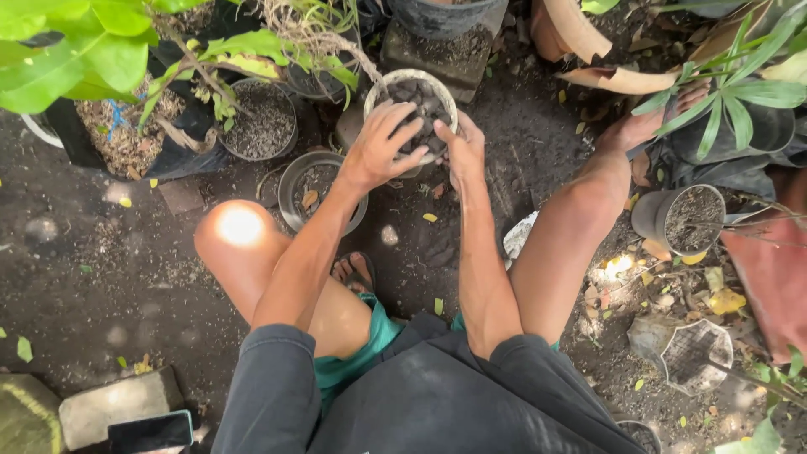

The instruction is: Leveling and compacting soil in a small pot using a hand trowel and fingers.

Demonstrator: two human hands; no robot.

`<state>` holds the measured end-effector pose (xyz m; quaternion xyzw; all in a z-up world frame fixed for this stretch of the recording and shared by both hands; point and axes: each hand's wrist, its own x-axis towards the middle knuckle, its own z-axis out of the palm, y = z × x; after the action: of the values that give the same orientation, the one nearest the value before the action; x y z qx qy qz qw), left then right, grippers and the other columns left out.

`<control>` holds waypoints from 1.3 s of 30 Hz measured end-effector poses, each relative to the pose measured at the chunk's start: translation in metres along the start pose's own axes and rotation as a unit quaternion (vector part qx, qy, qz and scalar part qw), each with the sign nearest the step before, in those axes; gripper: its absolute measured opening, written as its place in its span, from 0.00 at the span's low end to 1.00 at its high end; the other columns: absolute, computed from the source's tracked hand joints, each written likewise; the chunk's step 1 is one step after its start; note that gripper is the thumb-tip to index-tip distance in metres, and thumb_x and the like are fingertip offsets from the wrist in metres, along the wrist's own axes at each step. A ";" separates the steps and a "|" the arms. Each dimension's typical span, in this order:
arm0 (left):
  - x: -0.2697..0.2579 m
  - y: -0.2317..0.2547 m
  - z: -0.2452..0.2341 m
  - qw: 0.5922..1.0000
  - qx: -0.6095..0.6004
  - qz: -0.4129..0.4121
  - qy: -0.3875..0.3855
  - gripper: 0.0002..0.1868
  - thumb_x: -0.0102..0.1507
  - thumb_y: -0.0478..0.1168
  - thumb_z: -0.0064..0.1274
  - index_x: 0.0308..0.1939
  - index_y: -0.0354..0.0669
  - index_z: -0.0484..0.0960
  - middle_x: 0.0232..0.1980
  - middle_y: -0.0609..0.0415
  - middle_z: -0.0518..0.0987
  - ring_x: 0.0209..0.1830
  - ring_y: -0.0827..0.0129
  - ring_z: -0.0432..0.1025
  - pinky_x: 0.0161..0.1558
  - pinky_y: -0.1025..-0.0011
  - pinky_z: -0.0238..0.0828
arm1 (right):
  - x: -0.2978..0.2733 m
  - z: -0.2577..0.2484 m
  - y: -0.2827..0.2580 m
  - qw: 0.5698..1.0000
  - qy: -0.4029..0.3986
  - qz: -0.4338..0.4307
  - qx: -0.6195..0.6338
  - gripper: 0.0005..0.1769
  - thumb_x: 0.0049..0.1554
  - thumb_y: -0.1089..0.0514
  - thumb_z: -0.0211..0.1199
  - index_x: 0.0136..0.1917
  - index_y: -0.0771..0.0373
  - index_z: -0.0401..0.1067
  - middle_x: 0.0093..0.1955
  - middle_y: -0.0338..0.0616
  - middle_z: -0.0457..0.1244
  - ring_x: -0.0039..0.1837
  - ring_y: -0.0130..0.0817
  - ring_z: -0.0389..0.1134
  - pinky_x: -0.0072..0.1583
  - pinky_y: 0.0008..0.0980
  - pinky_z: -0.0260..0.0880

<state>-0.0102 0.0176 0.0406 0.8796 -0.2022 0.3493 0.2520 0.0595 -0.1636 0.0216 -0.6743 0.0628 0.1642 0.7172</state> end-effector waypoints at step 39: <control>0.029 0.040 -0.013 0.739 -0.298 -0.604 0.019 0.59 0.60 0.60 0.70 0.82 0.58 0.44 0.82 0.33 0.48 0.82 0.38 0.47 0.80 0.37 0.39 | -0.018 0.003 -0.015 0.990 -0.006 0.103 0.098 0.30 0.61 0.34 0.63 0.69 0.50 0.64 0.54 0.50 0.65 0.41 0.41 0.71 0.35 0.36 0.77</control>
<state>-0.0183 -0.0121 0.0819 0.6906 0.2822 0.0621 0.6630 0.0471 -0.1635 0.0417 -0.5898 0.1437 0.2345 0.7593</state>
